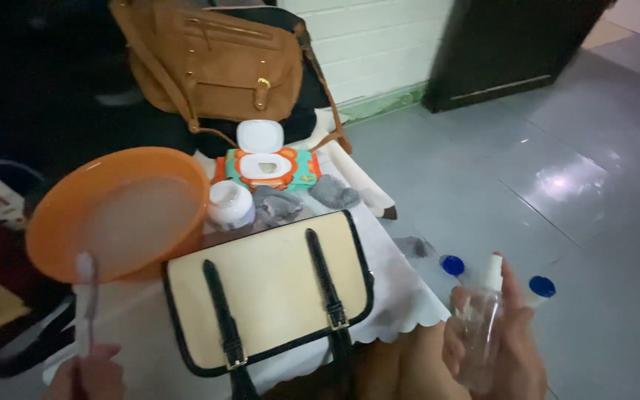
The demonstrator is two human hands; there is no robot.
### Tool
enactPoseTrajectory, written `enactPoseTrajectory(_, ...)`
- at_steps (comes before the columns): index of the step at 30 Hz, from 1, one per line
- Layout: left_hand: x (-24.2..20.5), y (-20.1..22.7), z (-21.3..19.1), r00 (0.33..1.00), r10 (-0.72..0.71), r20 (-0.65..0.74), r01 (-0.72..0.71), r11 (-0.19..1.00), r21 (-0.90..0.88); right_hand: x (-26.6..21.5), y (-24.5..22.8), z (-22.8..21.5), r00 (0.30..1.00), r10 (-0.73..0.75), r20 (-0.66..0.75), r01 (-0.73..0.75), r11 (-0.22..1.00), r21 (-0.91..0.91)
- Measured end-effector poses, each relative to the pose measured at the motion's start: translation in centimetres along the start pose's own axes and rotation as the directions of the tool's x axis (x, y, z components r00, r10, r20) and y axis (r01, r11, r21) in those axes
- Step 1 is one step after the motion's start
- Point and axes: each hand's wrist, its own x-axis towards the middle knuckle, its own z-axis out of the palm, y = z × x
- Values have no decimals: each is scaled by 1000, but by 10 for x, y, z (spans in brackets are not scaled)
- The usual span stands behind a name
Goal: Cleaning a small leather bag using a cloth, a toothbrush, and cleaning solution.
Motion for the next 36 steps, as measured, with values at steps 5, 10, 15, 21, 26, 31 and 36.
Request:
enactPoseTrajectory(5,-158,194,4,957,86,-276,-104,993,-53,-23,8,12,916,15,401,-76,988,138)
enactPoseTrajectory(10,-184,237,8,941,58,-335,-66,998,-14,-25,15,27,993,71,90,-28,913,-407)
enactPoseTrajectory(15,-189,244,5,957,-8,-288,-14,997,-73,15,14,17,758,224,613,-381,915,136)
enactPoseTrajectory(21,-191,247,5,949,-2,-315,-56,983,-177,10,60,-1,764,54,642,-523,634,569)
enactPoseTrajectory(26,-188,243,5,953,44,-299,-69,995,-74,15,49,25,623,56,780,-661,571,487)
enactPoseTrajectory(31,-192,251,6,951,26,-309,-58,994,-97,-15,-2,77,878,210,431,-92,956,-279)
enactPoseTrajectory(36,-192,250,3,961,-29,-276,-4,993,-117,-12,-22,115,973,219,-73,-192,594,-781)
